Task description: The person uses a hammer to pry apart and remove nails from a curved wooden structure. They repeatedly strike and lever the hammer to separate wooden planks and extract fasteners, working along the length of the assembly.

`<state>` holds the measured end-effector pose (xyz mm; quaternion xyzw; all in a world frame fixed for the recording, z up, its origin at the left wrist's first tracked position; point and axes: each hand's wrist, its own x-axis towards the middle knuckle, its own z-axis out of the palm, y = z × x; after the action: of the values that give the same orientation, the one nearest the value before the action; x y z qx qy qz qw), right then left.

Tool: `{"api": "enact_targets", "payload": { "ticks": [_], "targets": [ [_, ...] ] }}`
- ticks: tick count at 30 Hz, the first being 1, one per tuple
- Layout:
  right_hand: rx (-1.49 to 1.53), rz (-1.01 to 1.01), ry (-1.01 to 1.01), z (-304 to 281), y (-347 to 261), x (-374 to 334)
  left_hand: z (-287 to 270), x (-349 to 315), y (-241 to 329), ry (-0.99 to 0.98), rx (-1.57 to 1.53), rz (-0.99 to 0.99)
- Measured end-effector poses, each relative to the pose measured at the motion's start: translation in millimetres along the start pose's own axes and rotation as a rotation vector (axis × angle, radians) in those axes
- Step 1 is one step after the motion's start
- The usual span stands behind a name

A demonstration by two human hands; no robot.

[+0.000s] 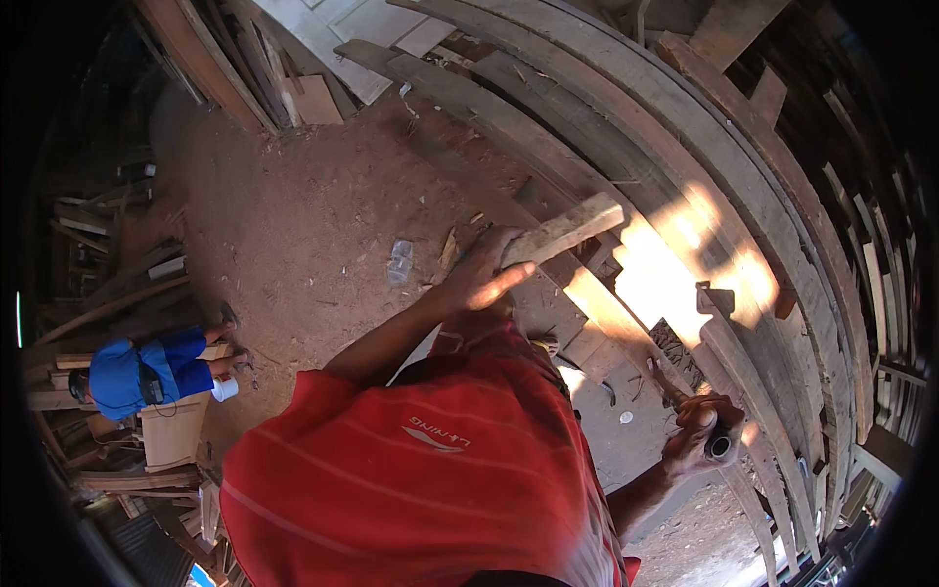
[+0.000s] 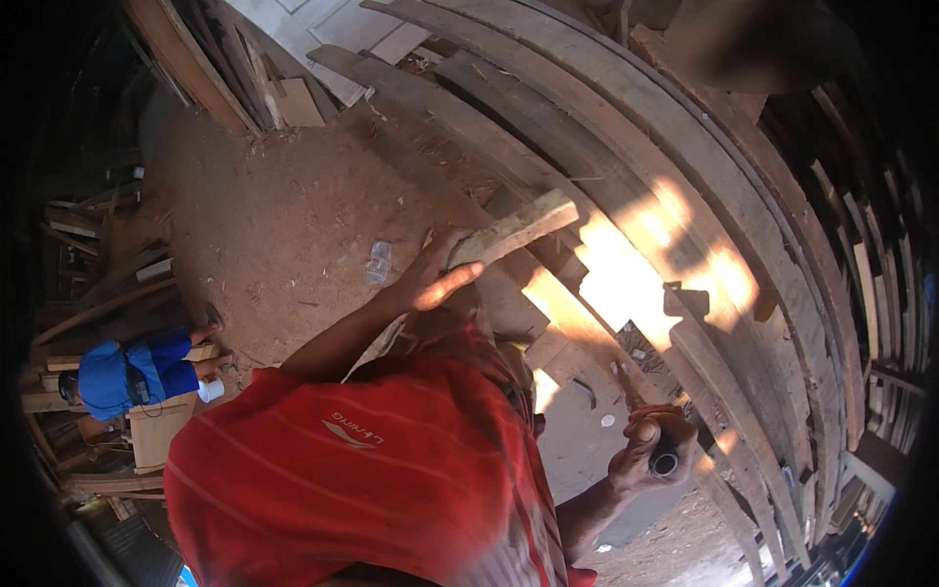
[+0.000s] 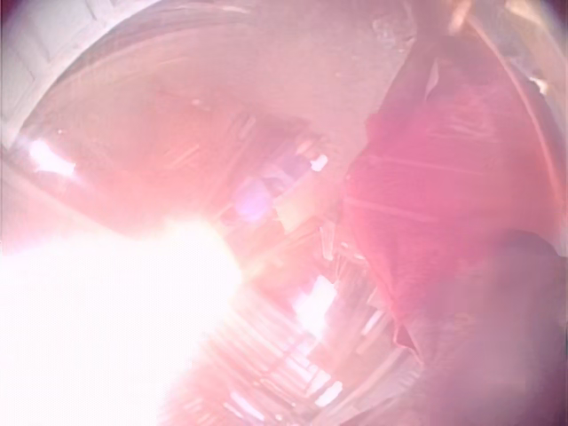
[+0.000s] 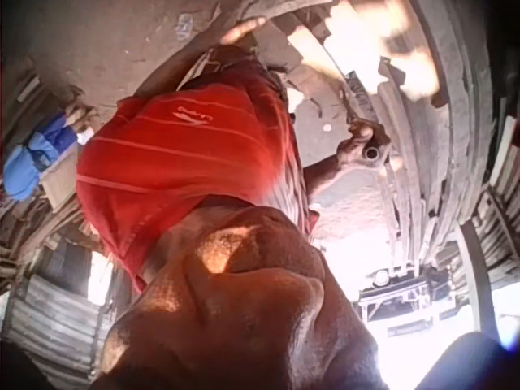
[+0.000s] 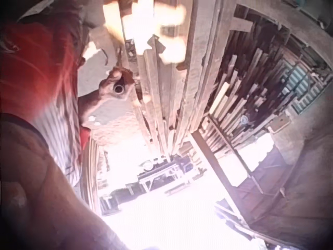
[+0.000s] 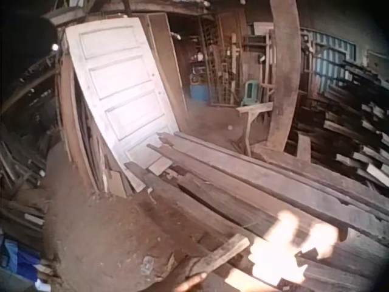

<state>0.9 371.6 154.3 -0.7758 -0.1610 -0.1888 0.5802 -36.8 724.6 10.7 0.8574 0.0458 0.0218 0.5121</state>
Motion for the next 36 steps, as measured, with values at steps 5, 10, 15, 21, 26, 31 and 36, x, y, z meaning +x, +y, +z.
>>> {"api": "enact_targets", "payload": {
  "ticks": [5, 10, 15, 21, 26, 31, 36],
  "targets": [
    [0.046, 0.1, -0.127, 55.8, -12.8, 32.5, -57.0, -15.9, -54.7, 0.204, 0.149, -0.016],
    [0.312, 0.191, -0.179, 133.7, -35.7, 67.3, -107.9, -6.4, -61.0, 0.33, 0.05, 0.029],
    [0.206, 0.108, -0.182, 214.5, -32.6, 62.5, -143.5, 51.8, -53.8, 0.355, 0.236, 0.129],
    [0.125, 0.066, -0.125, 250.3, -25.8, 54.5, -138.0, 152.1, -33.0, 0.422, 0.315, 0.277],
    [0.216, 0.126, -0.168, 252.6, -25.4, 54.4, -87.1, 210.1, -20.3, 0.243, 0.474, 0.143],
    [0.244, 0.033, -0.204, 249.7, -21.0, 61.7, -81.4, 175.3, -14.6, 0.424, 0.355, 0.284],
    [0.3, -0.034, -0.39, 249.2, -13.0, 75.2, -128.1, 103.9, -56.1, 0.716, 0.046, -0.199]
  ]
}}
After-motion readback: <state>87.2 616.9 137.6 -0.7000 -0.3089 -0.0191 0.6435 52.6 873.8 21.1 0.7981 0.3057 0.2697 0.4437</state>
